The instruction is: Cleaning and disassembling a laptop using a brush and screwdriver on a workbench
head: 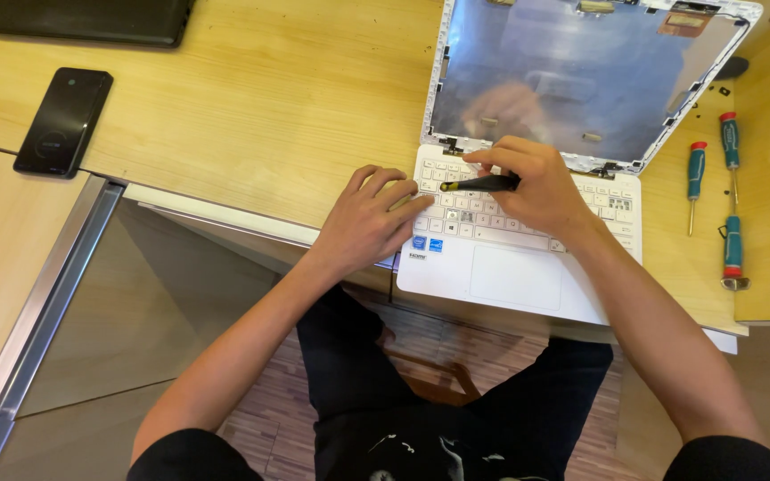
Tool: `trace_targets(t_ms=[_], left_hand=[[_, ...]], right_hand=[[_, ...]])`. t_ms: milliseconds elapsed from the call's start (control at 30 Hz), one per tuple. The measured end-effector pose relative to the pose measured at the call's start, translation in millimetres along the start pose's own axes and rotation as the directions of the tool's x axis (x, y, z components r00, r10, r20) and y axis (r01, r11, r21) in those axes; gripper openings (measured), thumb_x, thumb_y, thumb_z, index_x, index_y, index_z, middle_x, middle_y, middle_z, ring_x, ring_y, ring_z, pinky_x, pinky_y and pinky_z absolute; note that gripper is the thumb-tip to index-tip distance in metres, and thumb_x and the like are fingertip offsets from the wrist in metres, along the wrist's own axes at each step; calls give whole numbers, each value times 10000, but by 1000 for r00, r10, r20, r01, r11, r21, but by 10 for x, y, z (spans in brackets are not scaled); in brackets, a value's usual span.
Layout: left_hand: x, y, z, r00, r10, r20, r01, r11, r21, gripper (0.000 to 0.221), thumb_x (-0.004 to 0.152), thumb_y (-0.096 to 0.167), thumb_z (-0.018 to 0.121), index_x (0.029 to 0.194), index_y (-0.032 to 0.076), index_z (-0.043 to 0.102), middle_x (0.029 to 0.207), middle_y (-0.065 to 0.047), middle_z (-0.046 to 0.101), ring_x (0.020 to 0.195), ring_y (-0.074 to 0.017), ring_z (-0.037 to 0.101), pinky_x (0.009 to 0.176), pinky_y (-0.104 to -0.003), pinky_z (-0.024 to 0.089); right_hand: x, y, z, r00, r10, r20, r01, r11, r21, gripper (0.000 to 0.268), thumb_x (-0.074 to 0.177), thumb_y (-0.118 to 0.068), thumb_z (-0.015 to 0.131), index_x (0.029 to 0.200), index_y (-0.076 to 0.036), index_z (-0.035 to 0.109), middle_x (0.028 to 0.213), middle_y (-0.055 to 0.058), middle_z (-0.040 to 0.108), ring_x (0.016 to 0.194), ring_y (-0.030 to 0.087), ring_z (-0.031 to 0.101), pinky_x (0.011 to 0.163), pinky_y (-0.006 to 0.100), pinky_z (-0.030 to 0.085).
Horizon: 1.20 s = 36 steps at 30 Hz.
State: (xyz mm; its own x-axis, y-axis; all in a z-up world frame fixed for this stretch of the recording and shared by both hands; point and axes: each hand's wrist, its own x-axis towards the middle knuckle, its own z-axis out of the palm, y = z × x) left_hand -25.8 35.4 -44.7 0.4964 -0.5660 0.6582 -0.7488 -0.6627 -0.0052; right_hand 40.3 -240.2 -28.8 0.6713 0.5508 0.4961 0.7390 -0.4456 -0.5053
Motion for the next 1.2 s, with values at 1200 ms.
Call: trace_targets(t_ms=[1200], left_hand=[[574,-354,-211,877,-7,480,139,961,-240,99,853,183,795,940,225,815,905,-4,756,1015,-228,651,917,-395,459]], right_hand=[[67,-256,-147,996,82,-33,-77,989,124,155,875,9,795,947,-121,750,626,22,581,553,167,538,558,261,432]])
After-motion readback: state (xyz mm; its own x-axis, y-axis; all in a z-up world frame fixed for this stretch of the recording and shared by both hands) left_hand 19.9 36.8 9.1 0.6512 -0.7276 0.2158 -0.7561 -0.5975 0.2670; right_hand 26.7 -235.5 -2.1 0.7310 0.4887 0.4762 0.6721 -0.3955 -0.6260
